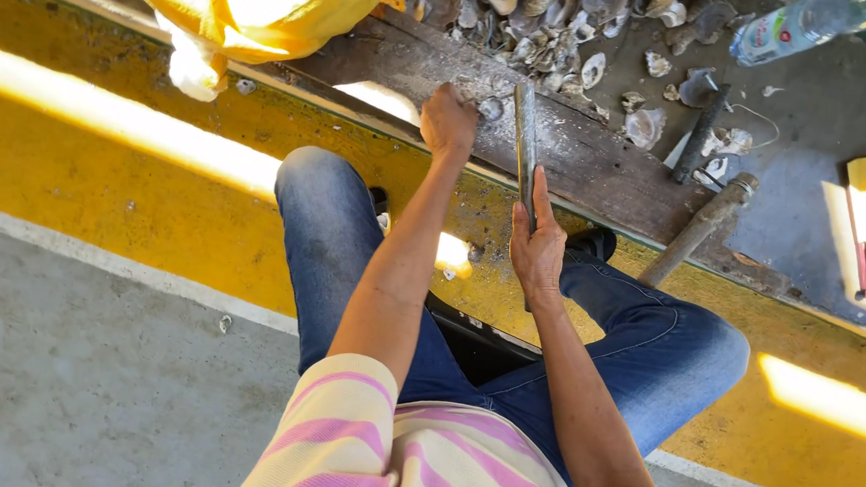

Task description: Cleaning and processing shells using a metal rod.

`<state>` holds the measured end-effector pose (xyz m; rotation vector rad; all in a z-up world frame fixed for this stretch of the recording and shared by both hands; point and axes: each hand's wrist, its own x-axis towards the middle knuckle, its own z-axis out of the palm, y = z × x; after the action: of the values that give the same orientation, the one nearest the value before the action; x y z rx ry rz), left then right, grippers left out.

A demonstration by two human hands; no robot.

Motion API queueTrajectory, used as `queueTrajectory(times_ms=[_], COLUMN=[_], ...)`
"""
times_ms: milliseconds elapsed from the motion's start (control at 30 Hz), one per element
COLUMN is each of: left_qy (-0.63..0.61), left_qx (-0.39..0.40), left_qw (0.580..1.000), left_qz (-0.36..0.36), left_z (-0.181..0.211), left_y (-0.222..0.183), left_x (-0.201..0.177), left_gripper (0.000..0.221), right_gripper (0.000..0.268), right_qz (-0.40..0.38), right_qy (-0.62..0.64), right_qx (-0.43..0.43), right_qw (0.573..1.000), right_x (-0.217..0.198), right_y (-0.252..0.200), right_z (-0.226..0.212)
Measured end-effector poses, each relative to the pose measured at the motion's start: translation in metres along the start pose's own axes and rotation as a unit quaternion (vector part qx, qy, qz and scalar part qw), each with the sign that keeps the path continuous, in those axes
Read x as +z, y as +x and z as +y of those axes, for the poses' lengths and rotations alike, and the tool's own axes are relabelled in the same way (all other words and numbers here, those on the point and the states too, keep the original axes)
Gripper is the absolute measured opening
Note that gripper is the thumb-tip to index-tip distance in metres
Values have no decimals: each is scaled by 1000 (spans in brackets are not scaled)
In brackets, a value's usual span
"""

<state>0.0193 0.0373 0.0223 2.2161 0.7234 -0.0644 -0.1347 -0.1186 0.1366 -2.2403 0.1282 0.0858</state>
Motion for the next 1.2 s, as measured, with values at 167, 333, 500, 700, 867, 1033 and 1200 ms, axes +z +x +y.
queueTrajectory(times_ms=[167, 333, 500, 700, 867, 1033, 1200], left_qy=[-41, -2, -56, -70, -73, -90, -101], left_qx=[-71, -3, -30, -53, -43, -70, -46], left_qw=[996, 998, 997, 995, 995, 992, 991], left_qz=[-33, 58, 37, 49, 60, 43, 78], left_z=[-6, -12, -5, -12, -10, -14, -9], left_y=[-21, -25, -21, -16, -13, -14, -15], left_x=[11, 19, 11, 21, 23, 26, 24], left_gripper=[12, 21, 15, 10, 7, 11, 14], right_gripper=[59, 50, 58, 57, 59, 55, 57], right_qz=[-52, 95, -42, 56, -82, 94, 24], right_qy=[-27, -48, -69, 8, -98, 87, -37], right_qx=[53, -235, 80, -113, 113, -85, -102], right_qw=[997, 966, 994, 992, 985, 988, 994], right_x=[3, 1, 3, 5, 4, 2, 12], right_y=[0, -7, 0, -4, 4, -9, 2], right_z=[3, 9, 2, 9, 0, 9, 12])
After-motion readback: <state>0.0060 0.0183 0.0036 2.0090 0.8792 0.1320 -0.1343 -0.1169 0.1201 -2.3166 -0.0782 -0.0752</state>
